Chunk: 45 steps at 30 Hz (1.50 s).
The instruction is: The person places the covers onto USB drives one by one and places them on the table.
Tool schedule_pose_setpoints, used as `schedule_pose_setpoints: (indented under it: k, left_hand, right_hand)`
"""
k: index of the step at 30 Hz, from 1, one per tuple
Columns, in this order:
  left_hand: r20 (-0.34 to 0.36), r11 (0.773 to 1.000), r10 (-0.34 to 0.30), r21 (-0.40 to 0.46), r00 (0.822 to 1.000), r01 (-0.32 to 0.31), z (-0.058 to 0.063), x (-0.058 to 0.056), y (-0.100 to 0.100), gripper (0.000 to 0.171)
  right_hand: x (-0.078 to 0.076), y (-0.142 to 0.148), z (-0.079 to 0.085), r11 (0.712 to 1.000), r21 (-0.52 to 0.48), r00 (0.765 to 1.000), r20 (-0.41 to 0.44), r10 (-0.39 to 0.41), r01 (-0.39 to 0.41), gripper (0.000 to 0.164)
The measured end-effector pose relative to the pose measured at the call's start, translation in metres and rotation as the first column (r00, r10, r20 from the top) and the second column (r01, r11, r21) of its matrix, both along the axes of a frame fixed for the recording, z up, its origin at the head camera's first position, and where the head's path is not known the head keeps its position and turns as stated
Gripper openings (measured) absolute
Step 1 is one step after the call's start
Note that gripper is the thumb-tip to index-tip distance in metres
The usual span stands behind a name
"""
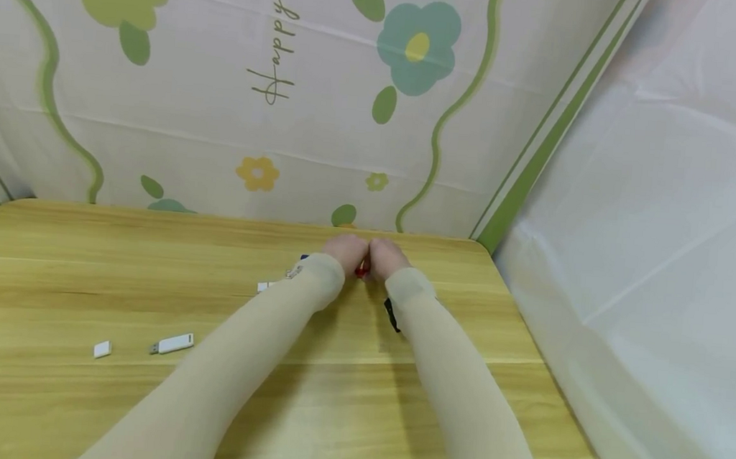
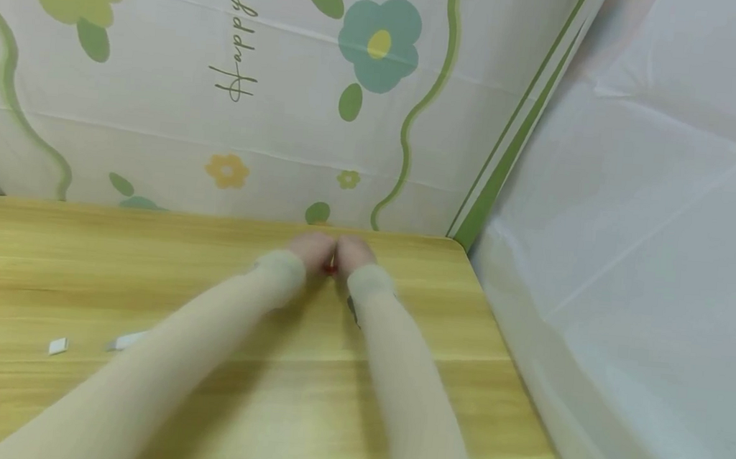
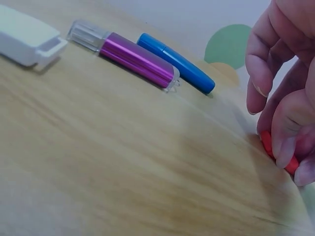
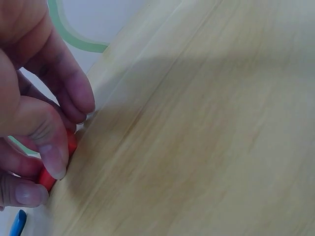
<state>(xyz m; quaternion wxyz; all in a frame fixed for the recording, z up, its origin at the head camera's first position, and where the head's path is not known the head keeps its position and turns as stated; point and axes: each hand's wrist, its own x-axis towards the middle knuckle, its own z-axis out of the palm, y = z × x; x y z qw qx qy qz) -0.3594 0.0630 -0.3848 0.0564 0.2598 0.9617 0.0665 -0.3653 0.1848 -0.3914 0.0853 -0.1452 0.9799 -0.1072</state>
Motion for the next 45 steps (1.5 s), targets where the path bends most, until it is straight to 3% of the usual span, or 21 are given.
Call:
schedule_pose_setpoints:
  k: [14,30,38,45]
  left_hand:
    - [-0.044,1.000,-0.002,0.024,0.999,0.003,-0.019,-0.004,-0.007,0.015]
    - [-0.042,0.998,0.045,0.035,0.998,-0.044,-0.016,0.001,-0.005,0.021]
    - [-0.050,0.999,0.033,0.024,0.998,-0.032,-0.013,0.003,-0.007,0.021]
    - [-0.050,0.999,0.004,0.052,0.999,-0.001,-0.018,0.003,-0.013,0.019]
  right_hand:
    - [0.007,-0.002,-0.005,0.997,0.031,0.997,0.007,0.070,-0.071,0.010]
    - [0.014,0.000,0.006,0.999,-0.019,0.998,0.043,0.044,-0.043,0.010]
    - [0.011,-0.001,0.005,0.999,0.009,0.998,0.046,0.049,-0.050,0.009]
    - [0.011,-0.003,0.004,0.997,0.034,0.997,0.041,0.069,-0.070,0.007]
